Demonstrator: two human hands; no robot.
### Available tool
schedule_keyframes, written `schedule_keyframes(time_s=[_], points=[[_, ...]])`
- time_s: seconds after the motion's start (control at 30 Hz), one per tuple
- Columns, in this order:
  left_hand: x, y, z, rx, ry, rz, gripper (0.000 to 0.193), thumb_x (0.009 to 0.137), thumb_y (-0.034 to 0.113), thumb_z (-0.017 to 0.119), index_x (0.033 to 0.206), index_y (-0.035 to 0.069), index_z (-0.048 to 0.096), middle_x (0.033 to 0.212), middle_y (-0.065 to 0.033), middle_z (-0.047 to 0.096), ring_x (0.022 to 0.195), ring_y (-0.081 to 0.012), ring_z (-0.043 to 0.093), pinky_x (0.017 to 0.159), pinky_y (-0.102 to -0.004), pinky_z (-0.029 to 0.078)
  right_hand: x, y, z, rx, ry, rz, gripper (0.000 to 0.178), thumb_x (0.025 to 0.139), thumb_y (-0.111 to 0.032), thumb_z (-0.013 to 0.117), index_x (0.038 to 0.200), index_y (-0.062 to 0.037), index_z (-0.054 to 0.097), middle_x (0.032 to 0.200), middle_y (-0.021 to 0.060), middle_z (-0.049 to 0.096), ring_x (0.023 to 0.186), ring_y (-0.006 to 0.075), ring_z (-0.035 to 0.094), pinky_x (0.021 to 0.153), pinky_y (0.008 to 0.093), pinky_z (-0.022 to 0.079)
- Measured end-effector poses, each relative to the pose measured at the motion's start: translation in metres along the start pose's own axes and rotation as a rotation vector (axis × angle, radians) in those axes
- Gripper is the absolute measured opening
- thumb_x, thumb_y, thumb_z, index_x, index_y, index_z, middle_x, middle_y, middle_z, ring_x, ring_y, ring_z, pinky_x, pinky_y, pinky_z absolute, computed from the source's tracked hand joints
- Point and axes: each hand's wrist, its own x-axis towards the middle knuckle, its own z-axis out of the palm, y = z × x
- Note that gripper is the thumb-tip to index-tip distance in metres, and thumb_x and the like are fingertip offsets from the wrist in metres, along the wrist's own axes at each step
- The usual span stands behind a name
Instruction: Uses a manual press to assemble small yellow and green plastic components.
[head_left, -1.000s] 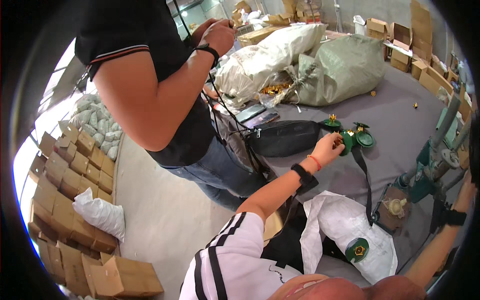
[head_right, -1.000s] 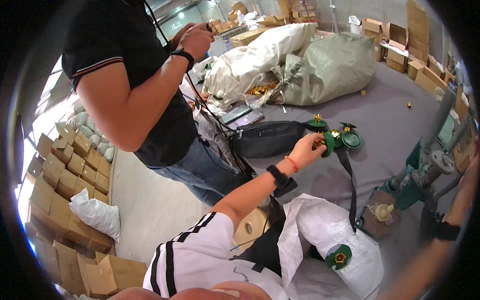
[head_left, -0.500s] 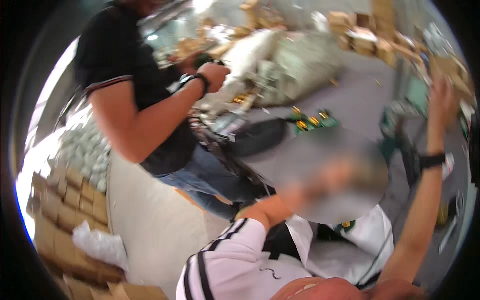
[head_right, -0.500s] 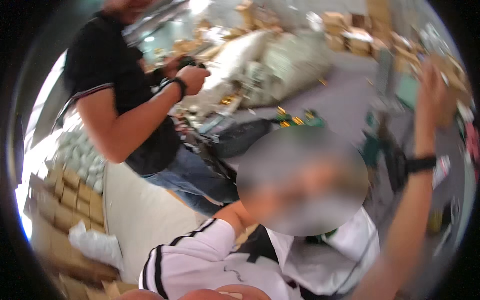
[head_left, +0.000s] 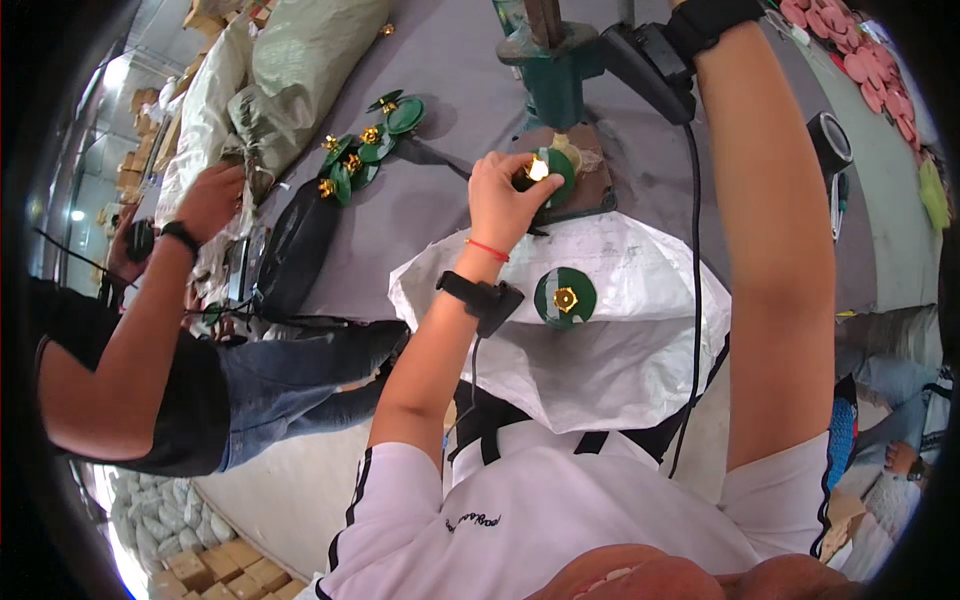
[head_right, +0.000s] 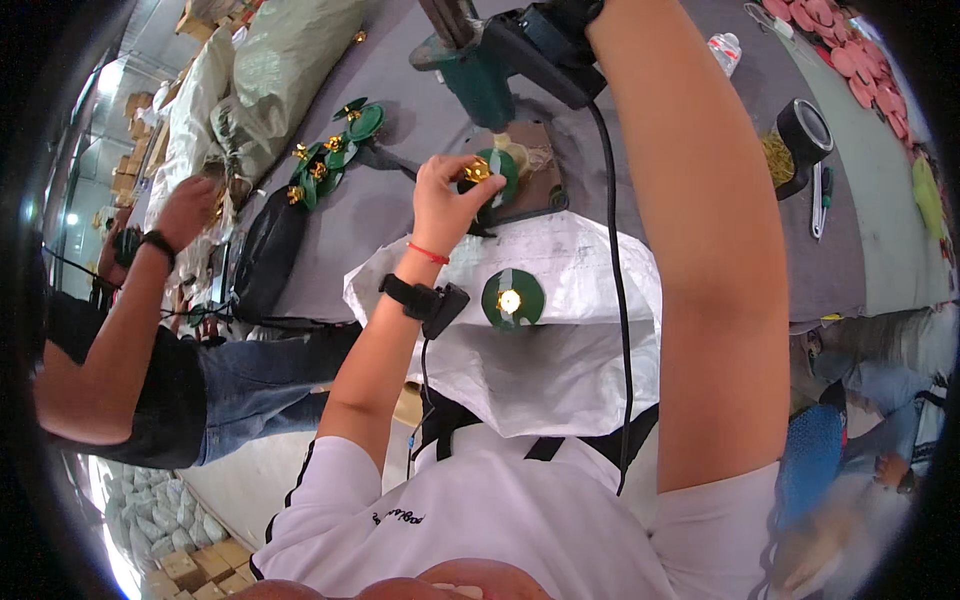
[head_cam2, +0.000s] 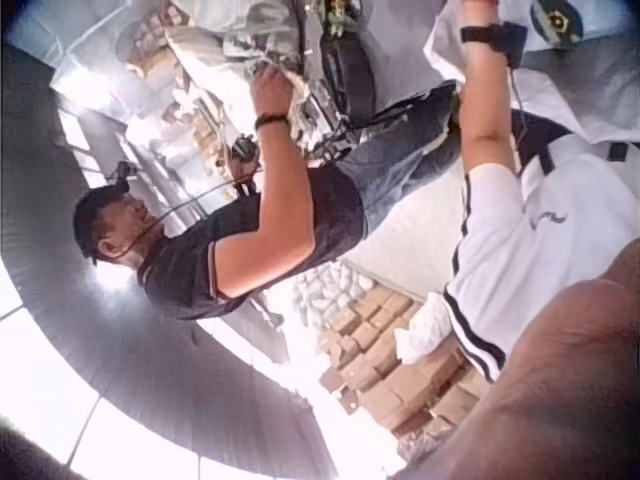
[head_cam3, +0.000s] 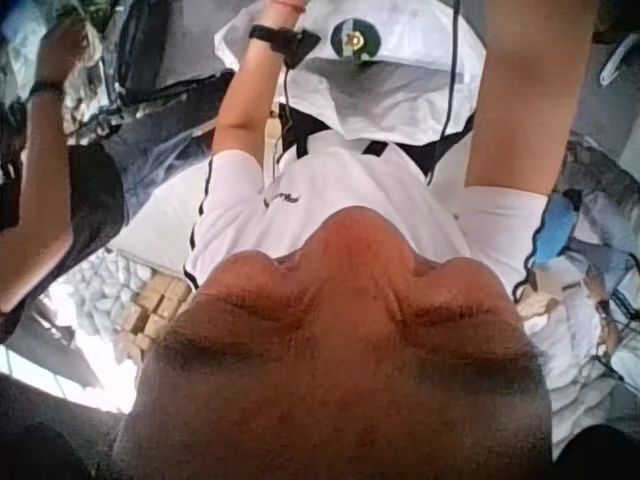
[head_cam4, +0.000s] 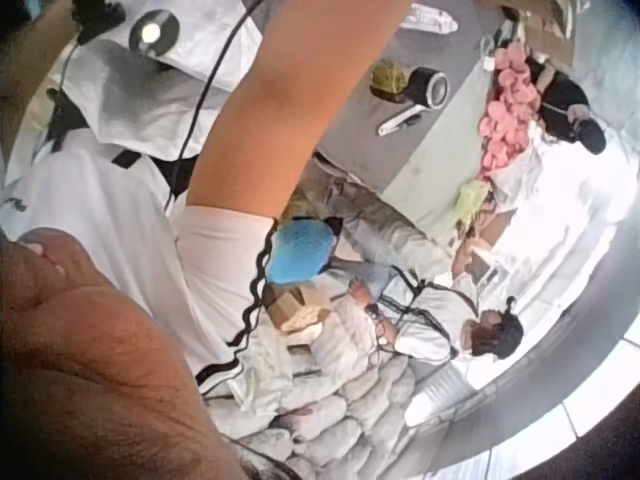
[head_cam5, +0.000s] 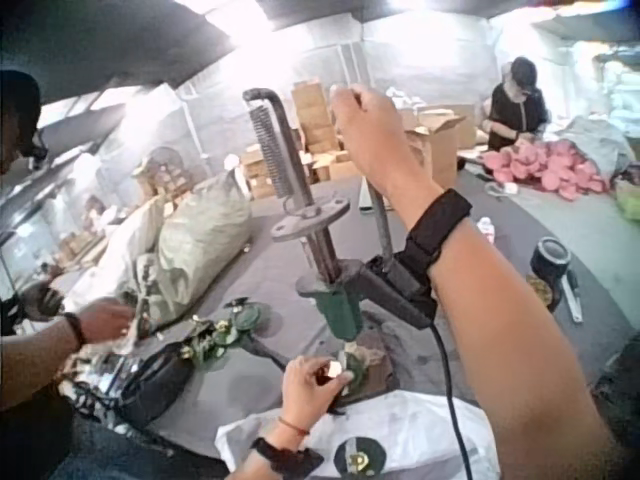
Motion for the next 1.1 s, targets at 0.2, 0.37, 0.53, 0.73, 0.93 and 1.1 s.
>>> schedule_keyframes(time_s=[0.2,0.37,0.53,0.73,0.93,1.1], points=[[0.023,-0.004,0.025,-0.239,-0.038,0.041,0.037,0.069,0.025,0.08,0.092,0.0,0.067,0.094,-0.0103,0.063,0.089,-0.0266,0.058,0.083,-0.0325,0.044,0.006,0.01,0.008,-0.096,-0.032,0.026,0.034,0.091,-0.029,0.047,0.076,0.0008,0.055,0.064,0.0042,0.054,0.057,0.0125,0.05,0.054,0.0295,0.041],[0.032,-0.009,0.044,-0.299,-0.075,0.122,0.033,0.072,0.023,0.078,0.091,0.001,0.065,0.093,-0.0086,0.062,0.089,-0.0249,0.056,0.087,-0.0314,0.042,0.007,-0.028,-0.01,0.115,-0.072,0.377,0.028,0.09,-0.026,0.048,0.08,-0.0022,0.059,0.065,0.0061,0.056,0.05,0.0152,0.051,0.05,0.0297,0.042],[0.027,-0.03,0.026,-0.309,-0.115,-0.012,0.045,0.073,0.029,0.078,0.105,0.002,0.061,0.11,-0.0139,0.06,0.11,-0.0314,0.053,0.099,-0.0404,0.037,-0.137,-0.112,-0.087,-0.19,-0.443,0.236,0.04,0.099,-0.032,0.035,0.095,-0.0015,0.059,0.105,0.0217,0.065,0.104,0.0348,0.059,0.099,0.0451,0.039],[0.028,-0.025,0.043,-0.375,-0.143,-0.004,0.043,0.077,0.02,0.075,0.108,-0.004,0.057,0.109,-0.0171,0.058,0.107,-0.0311,0.053,0.1,-0.0384,0.036,-0.28,-0.063,-0.115,-0.372,-0.182,-0.054,0.005,0.087,-0.004,0.052,0.086,-0.0052,0.057,0.122,0.0152,0.06,0.126,0.0346,0.047,0.107,0.0501,0.031],[0.018,-0.037,0.044,-0.341,-0.11,0.112,0.046,0.077,0.019,0.074,0.111,-0.003,0.052,0.113,-0.0162,0.057,0.109,-0.0331,0.051,0.107,-0.0422,0.027,-0.273,-0.093,-0.097,-0.357,-0.033,-0.013,0.009,0.087,-0.002,0.049,0.088,-0.0022,0.058,0.114,0.0157,0.063,0.12,0.0332,0.053,0.103,0.0467,0.036],[0.032,-0.028,0.036,-0.381,-0.162,0.118,0.037,0.077,0.015,0.073,0.099,-0.005,0.052,0.099,-0.013,0.051,0.096,-0.0272,0.051,0.089,-0.0328,0.04,-0.21,-0.12,-0.085,-0.161,0.042,0.171,0.017,0.09,0.002,0.044,0.099,0.0017,0.059,0.109,0.0158,0.064,0.095,0.0203,0.062,0.08,0.0326,0.049]])
